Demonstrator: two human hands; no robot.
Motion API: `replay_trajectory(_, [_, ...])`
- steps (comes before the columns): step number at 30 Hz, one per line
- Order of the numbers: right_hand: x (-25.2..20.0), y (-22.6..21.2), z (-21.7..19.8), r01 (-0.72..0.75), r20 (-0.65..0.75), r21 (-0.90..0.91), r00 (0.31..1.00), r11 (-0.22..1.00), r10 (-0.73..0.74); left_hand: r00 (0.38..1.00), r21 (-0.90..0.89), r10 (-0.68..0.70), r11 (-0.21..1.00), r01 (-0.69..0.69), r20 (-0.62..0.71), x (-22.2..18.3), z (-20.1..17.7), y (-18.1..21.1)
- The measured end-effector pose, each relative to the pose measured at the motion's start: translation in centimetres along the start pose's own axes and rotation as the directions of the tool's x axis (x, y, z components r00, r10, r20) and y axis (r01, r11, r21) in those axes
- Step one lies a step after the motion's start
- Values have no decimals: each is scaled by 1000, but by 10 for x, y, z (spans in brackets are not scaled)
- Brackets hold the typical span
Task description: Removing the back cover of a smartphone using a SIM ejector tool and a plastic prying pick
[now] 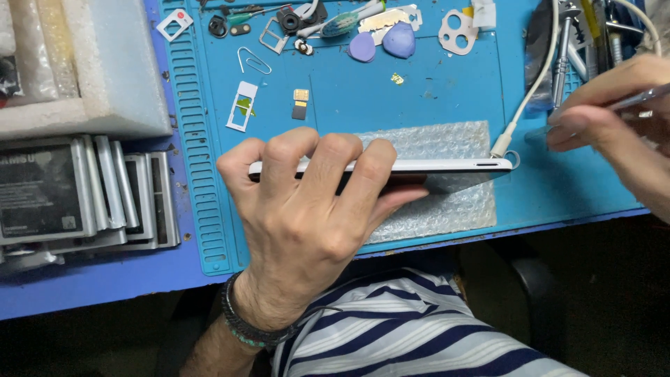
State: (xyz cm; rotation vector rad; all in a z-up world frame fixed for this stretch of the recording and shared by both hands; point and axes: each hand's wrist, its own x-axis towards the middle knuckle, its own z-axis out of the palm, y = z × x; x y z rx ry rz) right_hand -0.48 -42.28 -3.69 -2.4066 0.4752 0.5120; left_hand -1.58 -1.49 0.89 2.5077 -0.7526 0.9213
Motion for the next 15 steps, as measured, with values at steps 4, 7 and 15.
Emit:
replay_trajectory(4, [-42,-44,3,402,-91,-176,902,898,-422,1000,-10,2,1000,-2,-4,-1,1,-1])
replay_trajectory(7, [-25,24,-15,440,-83,13,895,898,-438,1000,-12,0,1000,0,-5,-1,1,-1])
replay_trajectory(15, [-93,-68,18,824,-146,122,566,553,-812,1000,-32,4,999,-3,12,-2,-1,-1])
